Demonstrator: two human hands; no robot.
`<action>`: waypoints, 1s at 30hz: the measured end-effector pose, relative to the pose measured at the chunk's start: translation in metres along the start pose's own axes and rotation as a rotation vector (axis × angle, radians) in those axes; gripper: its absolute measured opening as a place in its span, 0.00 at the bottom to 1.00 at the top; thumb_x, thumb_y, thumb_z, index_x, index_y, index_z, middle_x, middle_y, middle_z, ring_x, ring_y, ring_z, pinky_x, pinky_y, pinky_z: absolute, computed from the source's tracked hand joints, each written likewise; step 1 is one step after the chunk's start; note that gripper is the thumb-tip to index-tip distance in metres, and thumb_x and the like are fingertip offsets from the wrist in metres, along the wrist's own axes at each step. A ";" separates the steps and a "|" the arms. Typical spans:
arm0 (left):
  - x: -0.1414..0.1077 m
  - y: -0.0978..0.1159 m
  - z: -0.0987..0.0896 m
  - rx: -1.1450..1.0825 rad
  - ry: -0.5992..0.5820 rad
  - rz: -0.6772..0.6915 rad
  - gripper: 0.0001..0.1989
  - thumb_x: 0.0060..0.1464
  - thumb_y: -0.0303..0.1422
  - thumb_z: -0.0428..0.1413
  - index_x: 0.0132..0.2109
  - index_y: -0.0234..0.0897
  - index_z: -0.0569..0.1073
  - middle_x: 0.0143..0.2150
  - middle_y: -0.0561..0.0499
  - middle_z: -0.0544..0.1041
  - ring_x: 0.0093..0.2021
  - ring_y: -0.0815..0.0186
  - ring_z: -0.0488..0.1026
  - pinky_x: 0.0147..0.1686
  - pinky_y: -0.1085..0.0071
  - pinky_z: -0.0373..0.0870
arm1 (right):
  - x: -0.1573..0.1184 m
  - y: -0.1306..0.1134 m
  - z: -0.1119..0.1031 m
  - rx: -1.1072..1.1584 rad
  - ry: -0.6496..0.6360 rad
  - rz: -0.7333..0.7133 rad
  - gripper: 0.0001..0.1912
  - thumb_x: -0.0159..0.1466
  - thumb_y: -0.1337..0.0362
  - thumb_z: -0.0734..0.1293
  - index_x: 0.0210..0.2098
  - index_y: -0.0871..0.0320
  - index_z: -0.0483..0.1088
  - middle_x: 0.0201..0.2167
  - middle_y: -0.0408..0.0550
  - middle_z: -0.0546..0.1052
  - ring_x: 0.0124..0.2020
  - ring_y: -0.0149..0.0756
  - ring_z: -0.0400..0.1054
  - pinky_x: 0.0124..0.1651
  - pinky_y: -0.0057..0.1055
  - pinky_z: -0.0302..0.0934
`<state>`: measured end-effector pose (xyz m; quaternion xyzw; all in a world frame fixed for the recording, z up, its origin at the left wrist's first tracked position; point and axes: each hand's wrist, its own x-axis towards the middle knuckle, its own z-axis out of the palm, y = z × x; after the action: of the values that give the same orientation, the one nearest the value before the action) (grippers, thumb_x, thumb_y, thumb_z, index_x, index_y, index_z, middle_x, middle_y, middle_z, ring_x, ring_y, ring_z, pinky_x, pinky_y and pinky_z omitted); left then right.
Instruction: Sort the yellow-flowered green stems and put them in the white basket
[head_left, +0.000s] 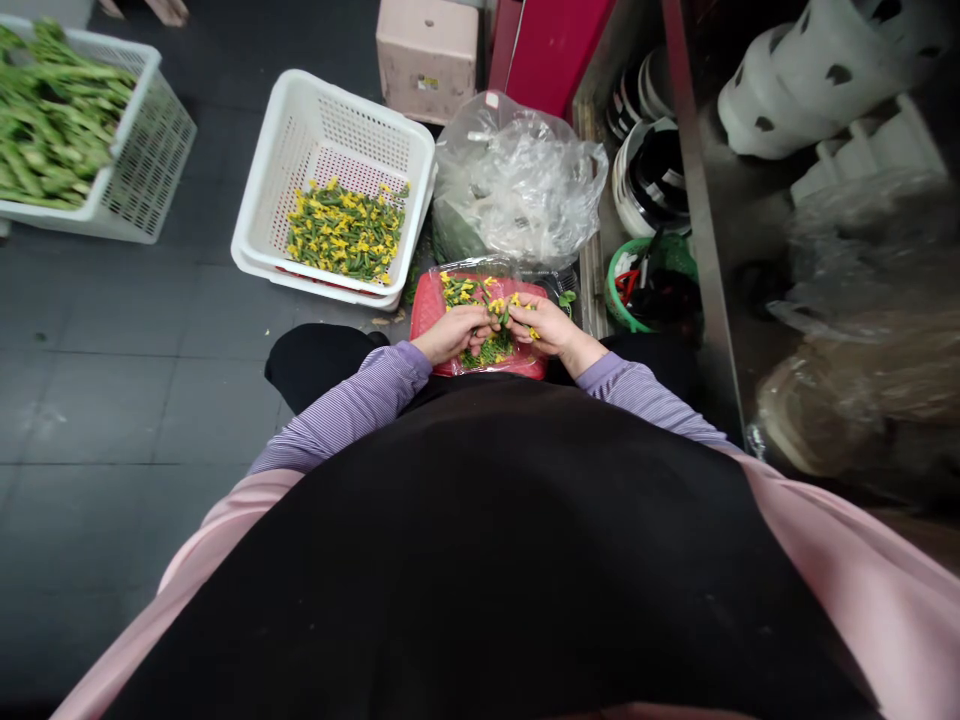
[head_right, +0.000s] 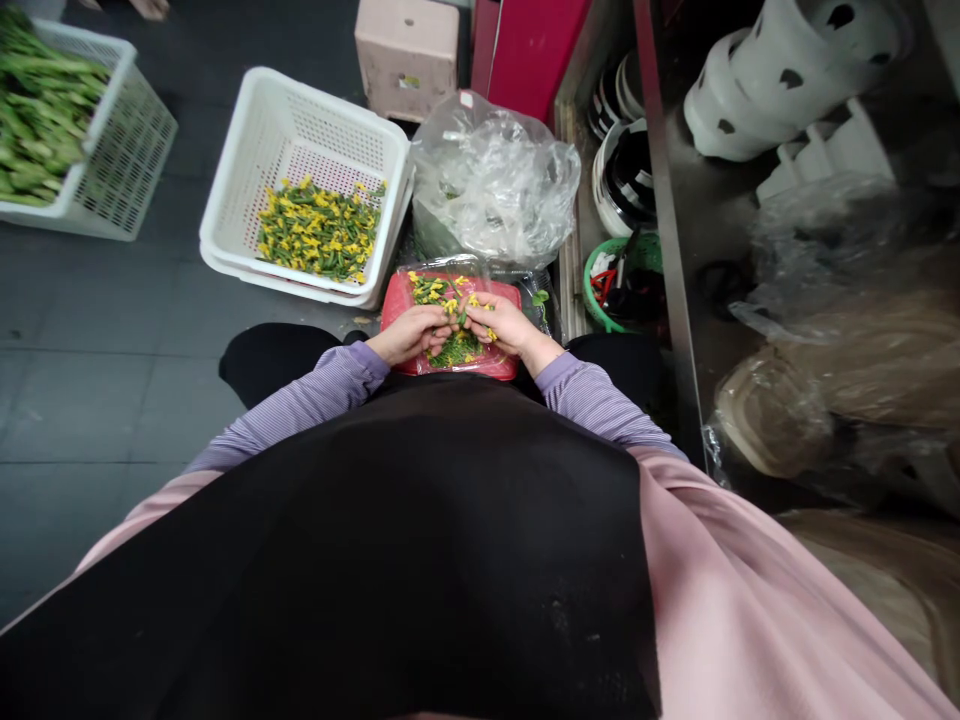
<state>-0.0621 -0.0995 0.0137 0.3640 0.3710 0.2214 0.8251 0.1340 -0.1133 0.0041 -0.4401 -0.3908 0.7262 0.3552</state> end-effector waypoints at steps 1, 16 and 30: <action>-0.001 0.001 0.000 -0.010 -0.002 -0.003 0.07 0.56 0.28 0.59 0.30 0.33 0.72 0.19 0.58 0.61 0.17 0.77 0.60 0.17 0.78 0.61 | 0.001 0.000 0.001 -0.020 0.008 -0.015 0.25 0.54 0.49 0.79 0.36 0.58 0.68 0.21 0.37 0.72 0.14 0.19 0.51 0.17 0.22 0.40; -0.001 -0.003 -0.002 -0.004 -0.106 0.069 0.11 0.52 0.29 0.66 0.29 0.34 0.71 0.15 0.61 0.60 0.15 0.77 0.55 0.17 0.78 0.58 | -0.001 0.002 0.019 0.166 0.101 0.124 0.12 0.63 0.60 0.71 0.32 0.57 0.64 0.20 0.37 0.67 0.16 0.21 0.47 0.18 0.21 0.41; 0.007 -0.006 -0.001 0.753 0.159 0.163 0.04 0.52 0.24 0.59 0.30 0.33 0.75 0.21 0.57 0.70 0.25 0.71 0.68 0.31 0.74 0.66 | 0.017 0.018 0.021 -0.291 0.230 -0.045 0.23 0.49 0.51 0.79 0.32 0.57 0.67 0.22 0.36 0.70 0.22 0.25 0.59 0.25 0.24 0.50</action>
<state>-0.0577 -0.0981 0.0054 0.6513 0.4590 0.1620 0.5821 0.1057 -0.1122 -0.0108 -0.5582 -0.4580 0.5989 0.3463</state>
